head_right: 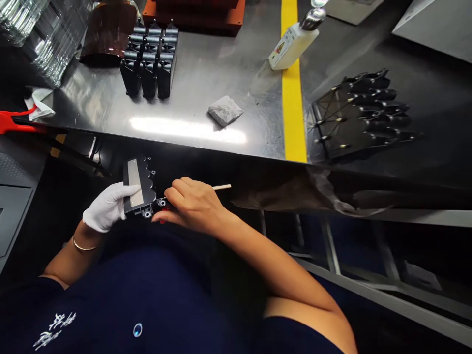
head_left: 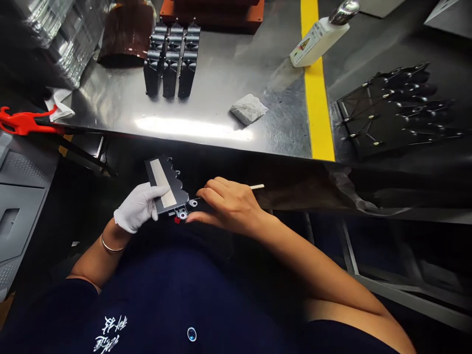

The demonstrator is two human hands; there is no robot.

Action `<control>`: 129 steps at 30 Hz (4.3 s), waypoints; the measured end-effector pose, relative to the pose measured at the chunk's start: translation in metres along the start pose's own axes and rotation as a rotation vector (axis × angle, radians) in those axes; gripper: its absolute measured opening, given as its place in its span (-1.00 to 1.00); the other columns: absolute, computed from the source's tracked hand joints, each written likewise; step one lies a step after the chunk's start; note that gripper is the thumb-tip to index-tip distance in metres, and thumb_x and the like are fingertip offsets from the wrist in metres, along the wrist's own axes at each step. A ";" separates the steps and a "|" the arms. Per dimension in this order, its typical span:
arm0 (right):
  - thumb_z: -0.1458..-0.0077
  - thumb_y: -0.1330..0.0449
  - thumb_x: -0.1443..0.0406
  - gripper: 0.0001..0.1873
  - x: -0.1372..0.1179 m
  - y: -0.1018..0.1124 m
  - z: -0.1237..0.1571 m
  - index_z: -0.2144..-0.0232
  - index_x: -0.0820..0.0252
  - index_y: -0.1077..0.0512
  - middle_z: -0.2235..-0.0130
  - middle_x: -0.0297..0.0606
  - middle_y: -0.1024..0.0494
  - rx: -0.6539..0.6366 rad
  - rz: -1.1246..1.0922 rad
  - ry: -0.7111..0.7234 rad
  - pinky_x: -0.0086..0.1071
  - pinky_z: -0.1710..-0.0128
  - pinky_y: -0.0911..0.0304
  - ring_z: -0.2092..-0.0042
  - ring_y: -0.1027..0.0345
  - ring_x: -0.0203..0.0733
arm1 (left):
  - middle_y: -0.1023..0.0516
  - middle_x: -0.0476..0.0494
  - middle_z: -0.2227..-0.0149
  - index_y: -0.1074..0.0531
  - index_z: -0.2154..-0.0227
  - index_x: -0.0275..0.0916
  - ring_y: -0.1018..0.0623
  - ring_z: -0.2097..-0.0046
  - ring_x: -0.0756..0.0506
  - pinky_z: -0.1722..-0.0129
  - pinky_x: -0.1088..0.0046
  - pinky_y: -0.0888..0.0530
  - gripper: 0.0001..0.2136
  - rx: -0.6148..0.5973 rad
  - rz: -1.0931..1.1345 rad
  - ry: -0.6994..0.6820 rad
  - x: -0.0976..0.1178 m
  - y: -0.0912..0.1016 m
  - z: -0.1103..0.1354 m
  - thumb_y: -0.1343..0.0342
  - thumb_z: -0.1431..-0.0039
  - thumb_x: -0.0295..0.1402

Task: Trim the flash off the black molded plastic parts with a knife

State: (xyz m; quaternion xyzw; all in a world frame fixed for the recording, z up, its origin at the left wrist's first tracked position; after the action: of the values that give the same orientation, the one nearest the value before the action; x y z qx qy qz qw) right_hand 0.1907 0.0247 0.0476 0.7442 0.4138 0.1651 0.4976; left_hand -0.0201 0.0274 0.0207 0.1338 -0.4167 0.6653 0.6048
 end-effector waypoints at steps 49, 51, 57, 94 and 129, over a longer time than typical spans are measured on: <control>-0.01 -0.31 0.03 -0.45 0.002 0.005 0.004 0.03 0.24 -0.43 0.25 -0.11 -0.66 0.240 -0.360 0.028 -0.42 0.29 -0.50 0.26 -0.58 -0.14 | -0.31 0.00 0.78 -0.48 0.51 -0.34 -0.21 0.79 0.08 0.81 0.59 -0.11 -0.62 -0.325 0.131 0.343 -0.005 -0.012 -0.001 -0.01 -0.21 -0.11; 0.01 -0.33 0.03 -0.48 0.004 0.008 0.002 0.08 0.23 -0.46 0.31 -0.14 -0.66 0.280 -0.327 -0.048 -0.43 0.36 -0.48 0.34 -0.58 -0.15 | -0.35 0.02 0.73 -0.53 0.38 -0.30 -0.24 0.74 0.09 0.77 0.59 -0.11 -0.64 -0.238 -0.057 0.097 -0.002 -0.013 0.005 -0.12 -0.13 -0.05; -0.01 -0.31 0.02 -0.55 0.002 0.002 0.002 0.17 0.22 -0.50 0.42 -0.20 -0.63 0.358 -0.343 -0.207 -0.43 0.49 -0.39 0.49 -0.48 -0.23 | -0.58 -0.16 0.20 -0.56 0.34 -0.21 -0.49 0.10 -0.10 0.02 0.42 -0.39 -0.76 0.084 -0.692 -0.636 0.004 -0.021 0.021 -0.09 -0.22 -0.18; -0.31 0.01 0.27 -0.70 -0.006 -0.008 0.004 0.42 0.23 -0.42 0.48 -0.31 -0.46 0.072 -0.796 -0.410 -0.50 0.45 -0.26 0.46 -0.33 -0.37 | -0.21 0.06 0.65 -0.30 0.66 -0.24 -0.19 0.55 0.06 0.54 0.51 -0.19 -0.58 0.210 -0.709 -0.576 0.004 -0.012 0.012 -0.12 -0.13 -0.03; -0.24 -0.08 0.38 -0.73 -0.013 -0.010 0.005 0.51 0.25 -0.41 0.57 -0.35 -0.44 0.120 -0.785 -0.302 -0.55 0.54 -0.15 0.55 -0.26 -0.43 | -0.18 0.08 0.66 -0.23 0.70 -0.24 -0.16 0.56 0.08 0.55 0.51 -0.18 -0.56 0.286 -0.649 -0.569 -0.004 -0.019 0.008 -0.16 -0.12 -0.08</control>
State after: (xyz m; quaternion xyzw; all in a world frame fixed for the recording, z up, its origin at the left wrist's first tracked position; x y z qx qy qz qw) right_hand 0.1819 0.0136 0.0389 0.5736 0.5974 -0.1722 0.5333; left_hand -0.0047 0.0171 0.0301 0.5173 -0.4067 0.4289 0.6189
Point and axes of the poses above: each hand's wrist, its own z-axis away from the middle knuckle, its own y-axis out of the back of the hand, x = y × z, the point moved 2 cm from there along -z, towards the middle knuckle
